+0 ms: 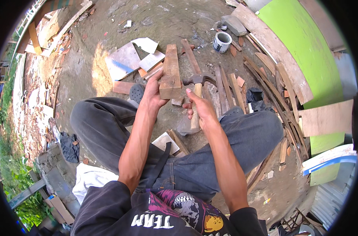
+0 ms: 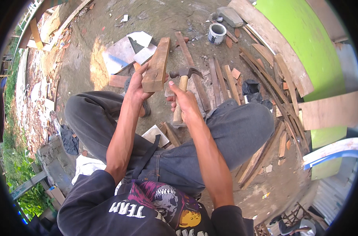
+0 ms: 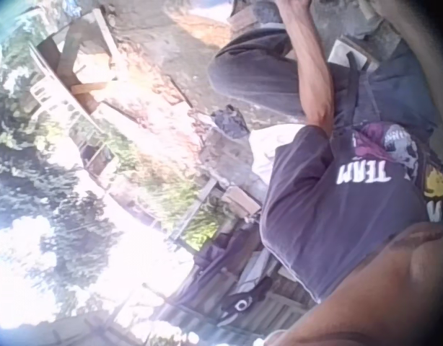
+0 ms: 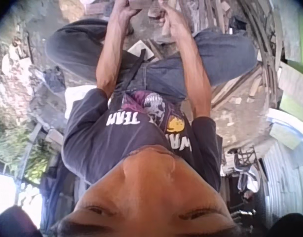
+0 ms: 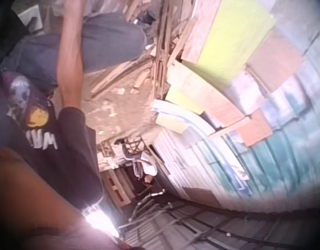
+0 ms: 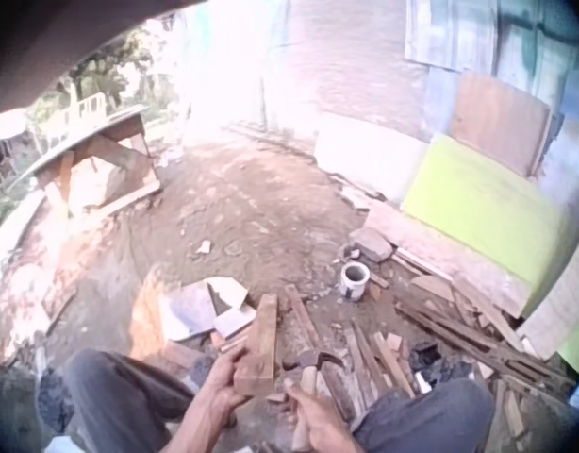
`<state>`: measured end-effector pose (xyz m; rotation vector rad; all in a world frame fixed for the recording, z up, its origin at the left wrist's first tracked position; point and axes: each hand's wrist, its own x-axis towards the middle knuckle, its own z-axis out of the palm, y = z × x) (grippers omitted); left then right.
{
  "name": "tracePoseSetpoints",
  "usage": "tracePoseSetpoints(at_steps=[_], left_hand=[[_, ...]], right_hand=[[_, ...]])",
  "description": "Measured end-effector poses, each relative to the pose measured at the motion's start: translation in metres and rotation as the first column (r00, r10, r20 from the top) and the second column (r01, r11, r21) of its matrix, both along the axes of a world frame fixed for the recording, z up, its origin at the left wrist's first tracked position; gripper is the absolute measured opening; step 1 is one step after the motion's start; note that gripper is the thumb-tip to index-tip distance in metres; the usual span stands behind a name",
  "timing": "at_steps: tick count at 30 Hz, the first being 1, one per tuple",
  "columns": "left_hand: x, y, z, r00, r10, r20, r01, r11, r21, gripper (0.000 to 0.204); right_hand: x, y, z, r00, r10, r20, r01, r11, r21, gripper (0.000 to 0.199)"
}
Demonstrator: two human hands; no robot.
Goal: The person sits cross-legged on the ground and uses a hammer to repeatedly strike a wooden plank, splitting it into smaller pieces. The person handles the wood pieces and continues striking them to break them further.
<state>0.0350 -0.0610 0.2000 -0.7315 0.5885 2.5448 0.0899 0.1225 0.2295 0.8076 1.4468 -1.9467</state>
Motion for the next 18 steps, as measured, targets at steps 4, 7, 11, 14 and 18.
tracePoseSetpoints(at_steps=[4,7,11,14,18], left_hand=[[-0.006,0.006,0.020,1.000,-0.021,0.007,0.022,0.999,-0.033,0.054],[-0.004,0.008,0.030,0.998,-0.058,-0.012,0.058,0.998,-0.030,0.052],[0.001,0.017,0.031,0.983,-0.168,-0.080,0.160,0.982,-0.098,0.048],[0.006,0.022,0.026,0.945,-0.323,-0.049,0.298,0.914,-0.275,0.049],[0.008,0.025,0.020,0.887,-0.457,0.065,0.429,0.763,-0.483,0.056]], right_hand=[[-0.009,0.006,0.013,0.999,-0.041,-0.005,0.041,0.997,-0.059,0.051],[-0.014,0.008,0.019,0.997,-0.072,-0.032,0.069,0.995,-0.069,0.052],[-0.019,0.013,0.018,0.992,-0.093,-0.080,0.085,0.992,-0.092,0.050],[-0.020,0.014,0.012,0.988,-0.114,-0.108,0.107,0.992,-0.074,0.055],[-0.016,0.019,0.008,0.992,-0.112,-0.053,0.108,0.991,-0.079,0.049]])
